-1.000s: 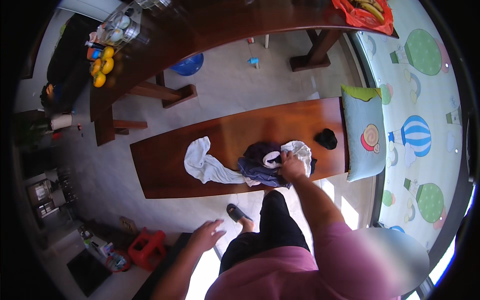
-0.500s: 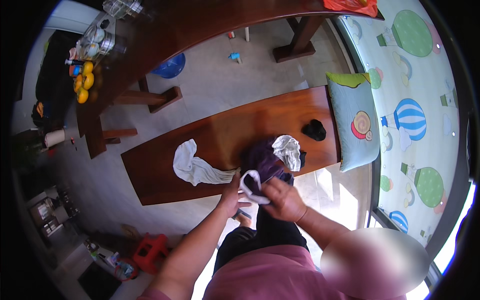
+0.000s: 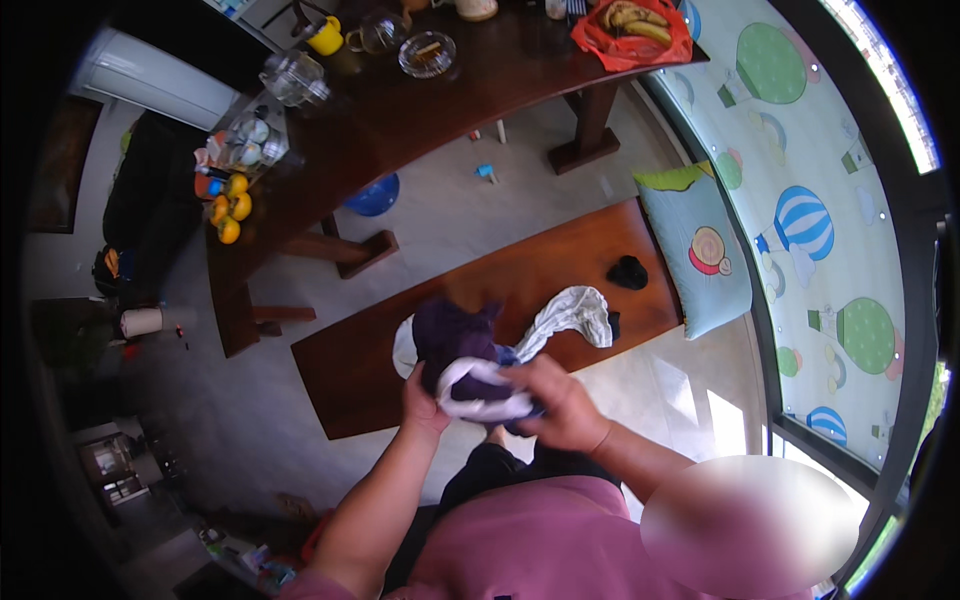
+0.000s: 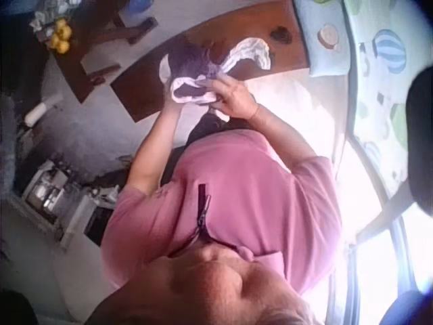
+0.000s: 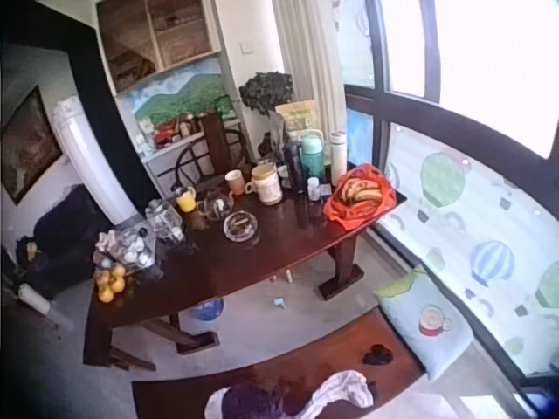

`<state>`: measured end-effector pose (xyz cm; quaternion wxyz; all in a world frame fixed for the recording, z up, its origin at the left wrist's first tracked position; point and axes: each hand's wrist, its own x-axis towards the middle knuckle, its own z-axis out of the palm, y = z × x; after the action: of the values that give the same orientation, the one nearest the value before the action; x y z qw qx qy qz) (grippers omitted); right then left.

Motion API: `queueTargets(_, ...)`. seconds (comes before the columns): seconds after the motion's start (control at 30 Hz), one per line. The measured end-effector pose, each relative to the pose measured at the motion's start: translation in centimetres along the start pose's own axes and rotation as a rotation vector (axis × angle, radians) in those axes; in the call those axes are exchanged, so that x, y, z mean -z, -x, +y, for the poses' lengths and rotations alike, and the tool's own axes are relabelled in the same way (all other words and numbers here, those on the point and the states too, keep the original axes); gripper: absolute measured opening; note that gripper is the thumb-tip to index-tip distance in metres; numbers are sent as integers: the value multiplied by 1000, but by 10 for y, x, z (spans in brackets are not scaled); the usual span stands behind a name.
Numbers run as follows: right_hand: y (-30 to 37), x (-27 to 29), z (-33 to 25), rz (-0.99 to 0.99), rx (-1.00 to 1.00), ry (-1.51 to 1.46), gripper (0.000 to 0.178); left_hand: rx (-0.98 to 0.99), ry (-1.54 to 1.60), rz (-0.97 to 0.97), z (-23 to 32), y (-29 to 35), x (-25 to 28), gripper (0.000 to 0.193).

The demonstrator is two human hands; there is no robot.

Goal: The person picks up several pieces of clothing from a bench, places each on a hanger, and hangs them on a drying rack. The person handles an orange shirt, a brown garment, a dark garment, and a white shirt with a graphic, repeating the same sequence for each item.

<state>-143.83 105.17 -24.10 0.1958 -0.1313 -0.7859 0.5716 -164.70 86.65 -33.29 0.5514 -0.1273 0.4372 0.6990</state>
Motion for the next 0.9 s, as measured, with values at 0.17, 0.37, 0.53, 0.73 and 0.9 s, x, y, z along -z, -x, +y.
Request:
queueTargets(0.17,25,-2,-1,125,-722,-762,27,-128,153,174,35,14,-8,49)
queueTargets(0.37,39,-54,-18,426,-614,-1067,13,-125,171,-2,86,53,-14,43)
queueTargets(0.53,32,-80,-68,438,-364,-109,60,-119,79,-137,116,100,-48,42)
queueTargets(0.73,40,-111,-159,246,-192,-580,108,-73,-218,-400,102,196,-110,51)
queueTargets(0.9,130,-160,-168,706,-616,-671,45,24,-515,-831,47,231,-84,91)
